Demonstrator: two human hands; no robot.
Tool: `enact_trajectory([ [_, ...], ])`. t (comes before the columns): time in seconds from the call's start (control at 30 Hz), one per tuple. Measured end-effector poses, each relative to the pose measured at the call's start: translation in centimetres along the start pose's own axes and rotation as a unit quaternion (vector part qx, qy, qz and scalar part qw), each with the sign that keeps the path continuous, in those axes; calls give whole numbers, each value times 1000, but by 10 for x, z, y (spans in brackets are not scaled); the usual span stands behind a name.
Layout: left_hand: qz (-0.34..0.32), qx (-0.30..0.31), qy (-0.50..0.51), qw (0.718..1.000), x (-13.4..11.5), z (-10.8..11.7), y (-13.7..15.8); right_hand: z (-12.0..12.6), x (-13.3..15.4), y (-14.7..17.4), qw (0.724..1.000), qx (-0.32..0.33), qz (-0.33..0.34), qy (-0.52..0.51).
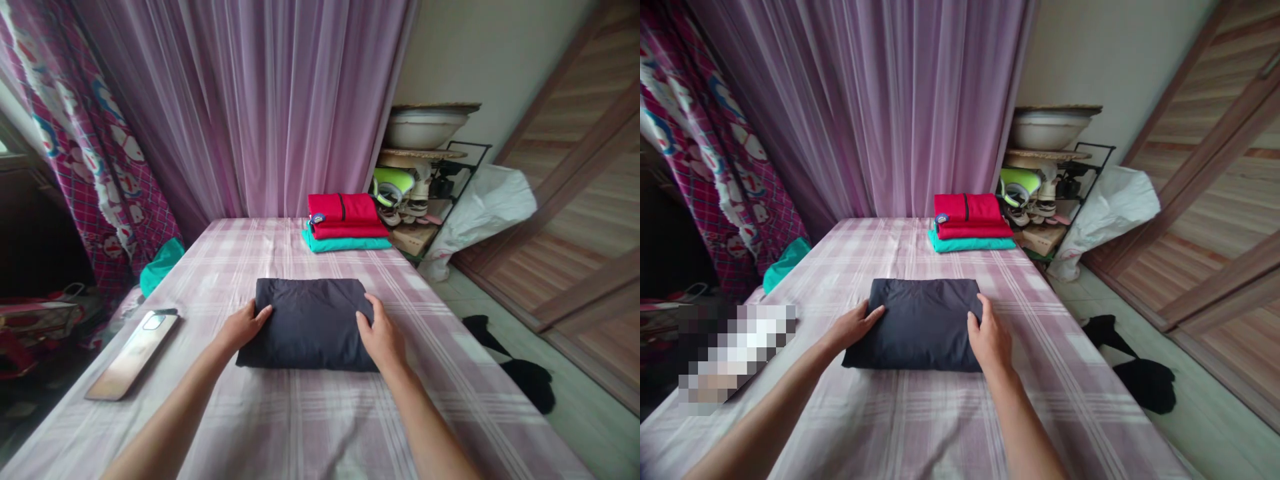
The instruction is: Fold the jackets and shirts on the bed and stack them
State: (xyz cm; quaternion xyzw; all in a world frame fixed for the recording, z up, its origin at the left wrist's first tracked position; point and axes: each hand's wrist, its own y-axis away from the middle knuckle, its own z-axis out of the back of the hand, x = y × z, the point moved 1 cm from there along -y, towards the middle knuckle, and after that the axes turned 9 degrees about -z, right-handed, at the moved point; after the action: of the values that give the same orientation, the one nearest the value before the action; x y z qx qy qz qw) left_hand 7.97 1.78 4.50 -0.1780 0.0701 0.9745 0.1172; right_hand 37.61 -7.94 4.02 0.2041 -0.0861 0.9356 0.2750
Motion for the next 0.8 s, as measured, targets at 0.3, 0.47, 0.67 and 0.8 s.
enact_trajectory([
  [0.3, -49, -88, -118, 988, -33, 25, 9, 20, 30, 5, 988, -107, 98, 55],
  [0.47, -159, -124, -140, 969, -70, 7, 1, 0, 81, 4, 974, -65, 214, 44],
  [0.67, -151, -72, -111, 980, -67, -35, -13, -48, 81, 0, 976, 91, 165, 106],
  [0.8, -154, -51, -80, 983, -61, -32, -13, -43, 71, 1, 978, 81, 168, 96],
])
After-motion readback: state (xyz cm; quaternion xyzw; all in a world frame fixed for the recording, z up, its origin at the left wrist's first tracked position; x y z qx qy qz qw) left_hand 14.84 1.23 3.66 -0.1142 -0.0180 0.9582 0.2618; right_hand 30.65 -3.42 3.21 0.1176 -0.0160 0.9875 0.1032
